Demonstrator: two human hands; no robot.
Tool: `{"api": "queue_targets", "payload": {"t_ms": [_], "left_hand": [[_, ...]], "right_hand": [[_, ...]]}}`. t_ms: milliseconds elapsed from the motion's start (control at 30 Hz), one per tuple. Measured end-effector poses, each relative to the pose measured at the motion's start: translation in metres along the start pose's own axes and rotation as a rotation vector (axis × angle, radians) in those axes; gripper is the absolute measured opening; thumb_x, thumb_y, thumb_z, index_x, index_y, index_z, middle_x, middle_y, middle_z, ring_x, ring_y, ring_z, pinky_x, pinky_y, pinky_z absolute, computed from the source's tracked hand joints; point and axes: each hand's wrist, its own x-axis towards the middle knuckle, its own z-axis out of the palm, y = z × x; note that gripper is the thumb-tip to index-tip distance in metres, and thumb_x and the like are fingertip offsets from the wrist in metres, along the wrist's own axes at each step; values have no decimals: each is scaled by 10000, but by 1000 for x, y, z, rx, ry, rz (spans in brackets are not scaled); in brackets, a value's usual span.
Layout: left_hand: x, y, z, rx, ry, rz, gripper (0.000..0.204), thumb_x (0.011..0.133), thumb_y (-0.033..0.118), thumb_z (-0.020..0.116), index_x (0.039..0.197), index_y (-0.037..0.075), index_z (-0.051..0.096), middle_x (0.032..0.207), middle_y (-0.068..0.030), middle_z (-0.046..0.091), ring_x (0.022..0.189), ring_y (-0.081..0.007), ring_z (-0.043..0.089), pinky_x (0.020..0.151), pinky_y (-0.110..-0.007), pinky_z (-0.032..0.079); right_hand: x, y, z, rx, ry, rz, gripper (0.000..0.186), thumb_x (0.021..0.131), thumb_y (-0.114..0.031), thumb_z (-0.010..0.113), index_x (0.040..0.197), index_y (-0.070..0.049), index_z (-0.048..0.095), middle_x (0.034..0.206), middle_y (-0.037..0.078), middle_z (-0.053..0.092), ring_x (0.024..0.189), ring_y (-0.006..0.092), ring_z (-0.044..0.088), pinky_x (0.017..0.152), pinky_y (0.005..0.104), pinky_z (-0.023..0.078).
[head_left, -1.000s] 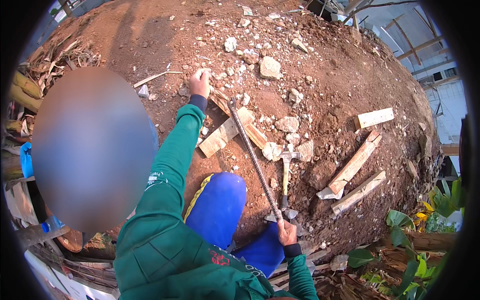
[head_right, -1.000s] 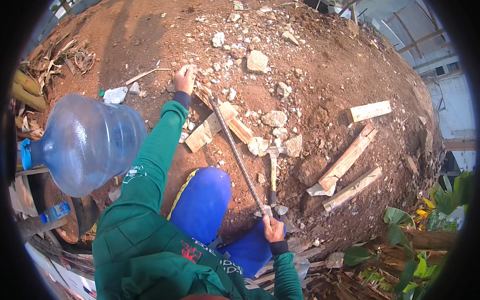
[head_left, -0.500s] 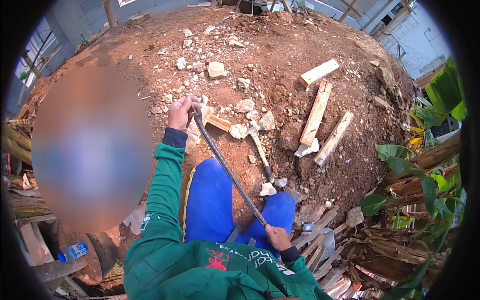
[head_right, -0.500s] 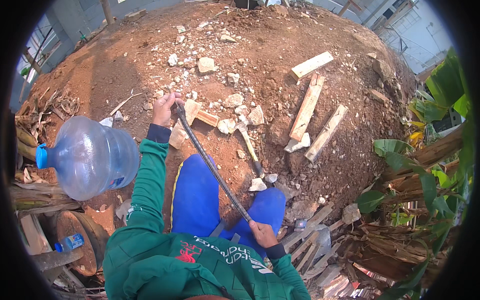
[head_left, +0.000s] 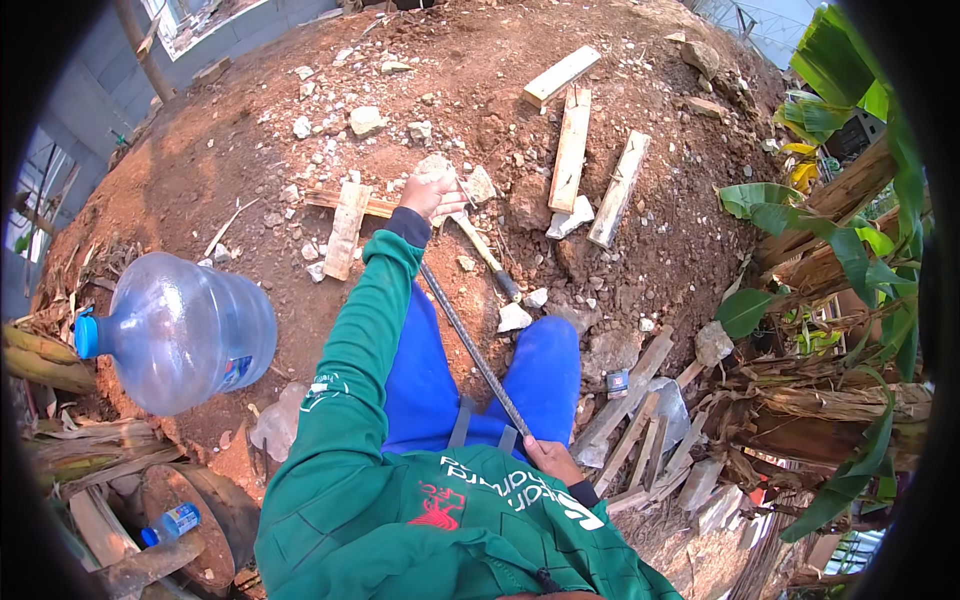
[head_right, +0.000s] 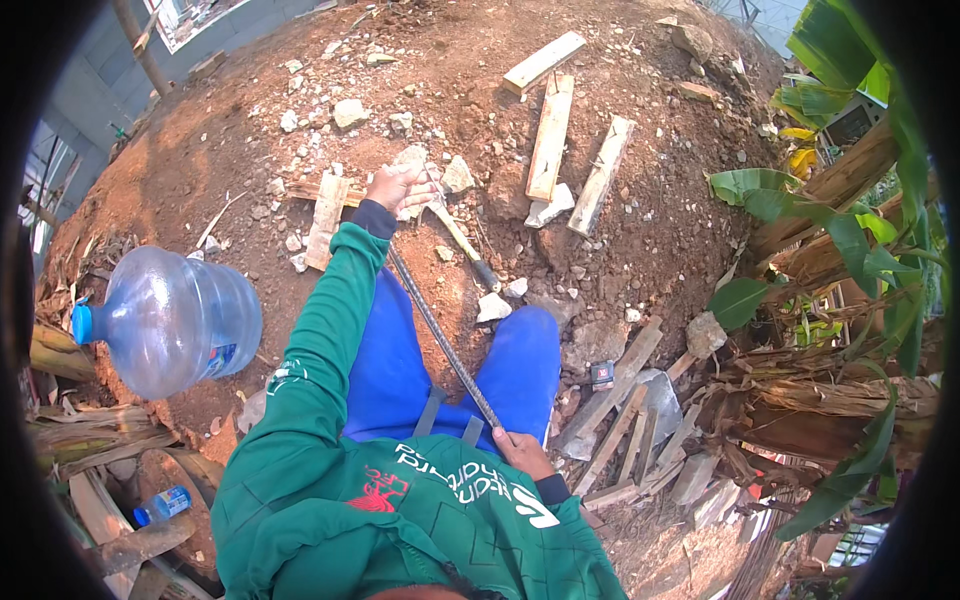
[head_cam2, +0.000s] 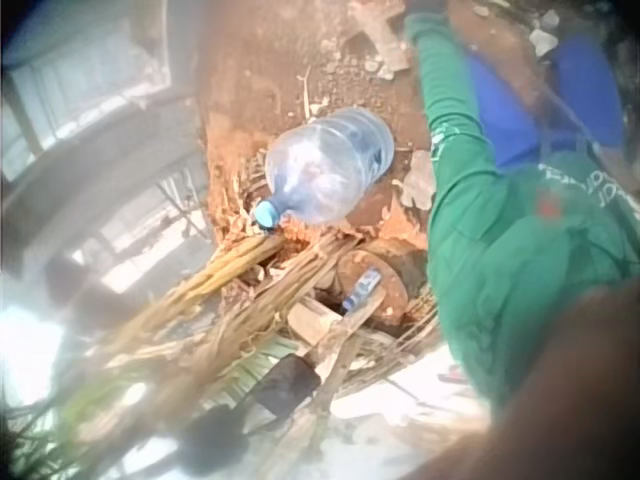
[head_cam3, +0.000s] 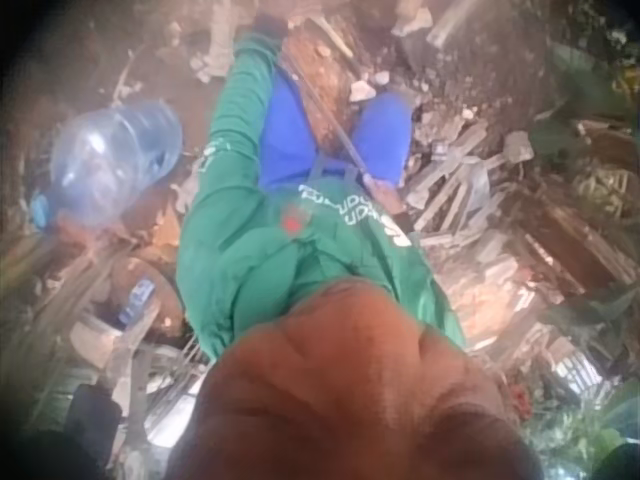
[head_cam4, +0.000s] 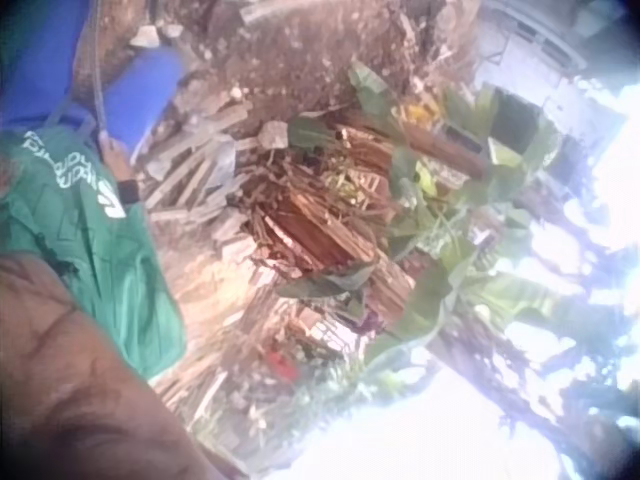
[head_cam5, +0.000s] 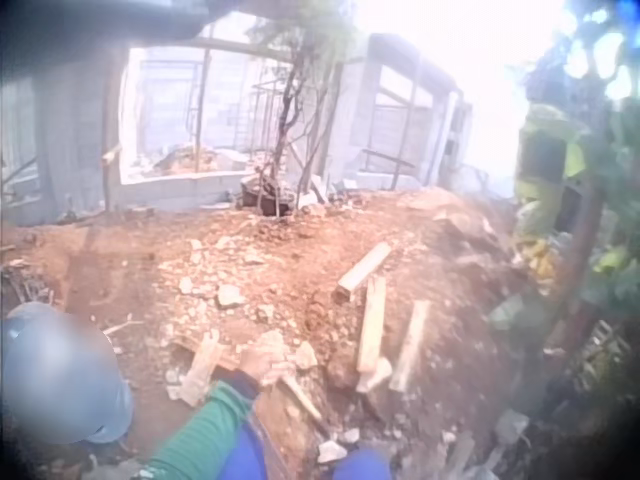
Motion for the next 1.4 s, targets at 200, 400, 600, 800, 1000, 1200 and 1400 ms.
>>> {"api": "queue_targets", "payload": {"t_ms": [200,400,600,800,1000,1200,1400], "left_hand": [[-28,-44,-83,930,842,522,682,815,295,819,1322,-56,527,1261,-233,588,1168,-354,587,1000,-417,483],[-76,-55,-148,1196,988,12,1037,669,513,879,1430,6,390,1351,-214,497,1299,-383,457,1057,-518,399],[-68,-67,-167,1169,851,40,714,721,461,835,1232,49,554,1175,-199,596,1191,-385,539,994,-519,435],[-90,-76,-154,1286,709,217,680,724,471,816,1215,58,588,1101,-168,596,1088,-349,571,925,-493,443],[-109,-89,-163,1226,563,187,800,702,524,829,1321,83,580,1152,-130,596,1118,-317,561,962,-453,414],[-90,-112,-176,1023,606,325,818,752,503,814,1379,65,521,1162,-153,585,1107,-330,567,973,-479,433],[-60,-88,-201,596,1011,353,738,747,199,862,1361,40,486,1214,-190,545,1169,-349,546,989,-455,458]], "right_hand": [[8,20,3,-65,78,-35,652,1012,-569,483,822,40,621,608,136,495,603,208,444,579,421,381],[18,-7,-7,-76,47,-26,623,1008,-532,534,737,29,569,579,57,430,605,127,402,536,367,345],[38,-107,-40,-448,167,-242,583,990,-499,579,722,19,579,560,168,510,506,270,489,510,431,385],[58,-223,-69,-792,264,-373,558,986,-484,587,748,20,606,597,231,549,546,405,544,532,469,412],[70,-265,-68,-883,299,-342,556,991,-475,578,735,17,606,591,223,530,544,397,525,547,461,421],[77,-270,-61,-937,322,-421,551,982,-472,598,739,23,601,597,235,526,536,404,457,549,465,412],[89,-252,-61,-832,304,-345,550,988,-457,593,732,30,597,592,224,511,527,350,472,546,450,406]]}}
